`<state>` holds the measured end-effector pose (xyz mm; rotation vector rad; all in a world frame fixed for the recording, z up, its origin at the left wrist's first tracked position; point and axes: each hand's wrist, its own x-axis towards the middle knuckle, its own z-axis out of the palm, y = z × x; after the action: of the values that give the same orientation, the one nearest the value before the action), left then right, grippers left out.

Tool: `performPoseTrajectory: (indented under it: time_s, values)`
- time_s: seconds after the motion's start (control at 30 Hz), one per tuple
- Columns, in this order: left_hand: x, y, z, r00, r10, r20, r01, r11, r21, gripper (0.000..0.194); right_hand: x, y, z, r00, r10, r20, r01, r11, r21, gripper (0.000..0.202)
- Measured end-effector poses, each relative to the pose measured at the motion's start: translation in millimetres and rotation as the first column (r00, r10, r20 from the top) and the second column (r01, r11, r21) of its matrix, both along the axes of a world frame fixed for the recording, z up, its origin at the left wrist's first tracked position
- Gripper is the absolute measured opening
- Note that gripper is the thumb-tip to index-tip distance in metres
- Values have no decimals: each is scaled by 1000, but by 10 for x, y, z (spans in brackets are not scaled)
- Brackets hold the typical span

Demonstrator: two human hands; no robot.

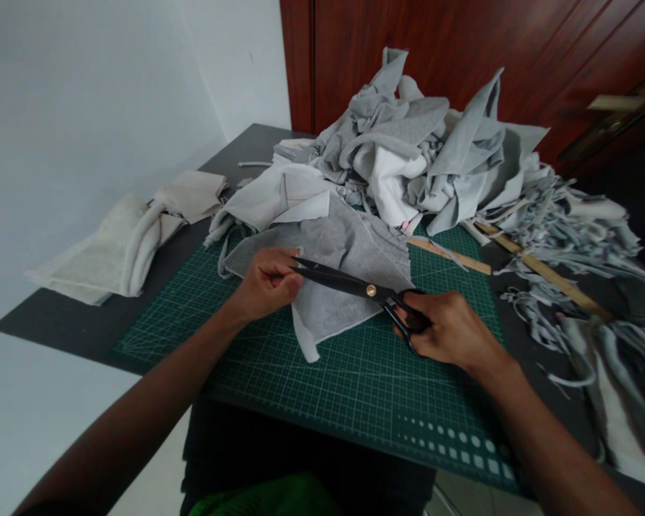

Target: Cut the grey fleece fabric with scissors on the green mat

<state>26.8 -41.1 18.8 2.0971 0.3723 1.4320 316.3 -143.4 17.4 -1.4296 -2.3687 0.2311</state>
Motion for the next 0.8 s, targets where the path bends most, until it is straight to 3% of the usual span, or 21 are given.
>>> performPoseTrajectory:
  time_s: [0.1,0.23,0.63,0.8]
  values:
    - [2,-22,31,998,-15,-56,20,996,88,53,-1,-1,13,1000,14,11,-14,1000,17,14]
    - [18,-58,93,985,-24,-169,38,996,81,54,-3,-3,16,1000,13,8,-13,999,47,14]
    - [59,-88,152,980,-82,-184,101,990,99,45,2,-1,47,1000,13,15,-13,999,41,10]
    - [74,-123,186,974,-142,-177,151,988,38,44,-16,-5,39,1000,4,11,-5,999,48,9]
